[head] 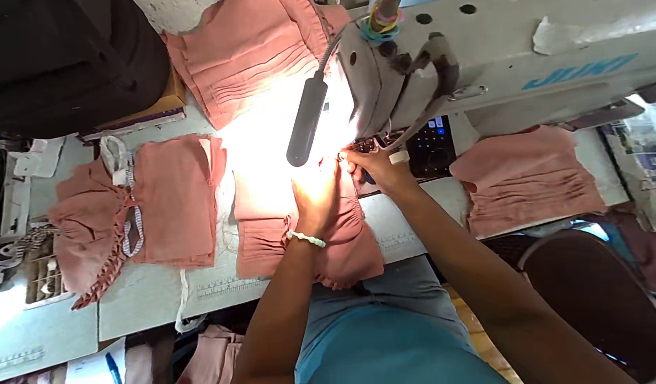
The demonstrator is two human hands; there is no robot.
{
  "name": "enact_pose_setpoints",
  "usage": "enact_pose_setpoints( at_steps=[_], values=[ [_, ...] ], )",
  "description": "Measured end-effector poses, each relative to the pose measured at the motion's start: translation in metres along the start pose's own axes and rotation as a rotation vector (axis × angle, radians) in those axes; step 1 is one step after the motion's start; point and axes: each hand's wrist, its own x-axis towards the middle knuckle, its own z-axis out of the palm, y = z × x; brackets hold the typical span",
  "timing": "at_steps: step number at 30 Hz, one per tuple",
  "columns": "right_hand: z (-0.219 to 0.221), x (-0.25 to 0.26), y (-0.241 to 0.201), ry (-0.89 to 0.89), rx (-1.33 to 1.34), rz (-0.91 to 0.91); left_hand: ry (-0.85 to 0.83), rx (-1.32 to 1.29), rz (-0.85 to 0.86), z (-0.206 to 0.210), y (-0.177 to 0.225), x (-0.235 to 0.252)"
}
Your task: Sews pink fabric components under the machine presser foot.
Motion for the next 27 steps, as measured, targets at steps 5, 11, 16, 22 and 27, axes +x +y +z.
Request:
enact_pose_setpoints(
  at_steps=[5,11,16,22,27],
  values=[
    [-0.001,0.002,0.007,0.013,0.023,-0.015,0.014,0.028,0.023,0.002,-0.002,0.002],
    [-0.002,0.004,0.011,0.016,0.022,-0.019,0.013,0.064,0.041,0.003,-0.002,0.002],
    [-0.003,0.005,0.014,0.000,0.044,-0.046,0.016,0.052,0.092,0.003,-0.003,0.002],
    [-0.002,0.002,0.009,0.011,0.017,-0.039,0.073,0.073,0.134,0.008,-0.004,0.012],
    [0.001,0.003,0.011,0.027,0.032,-0.063,0.010,0.053,0.134,0.002,-0.003,0.002]
  ],
)
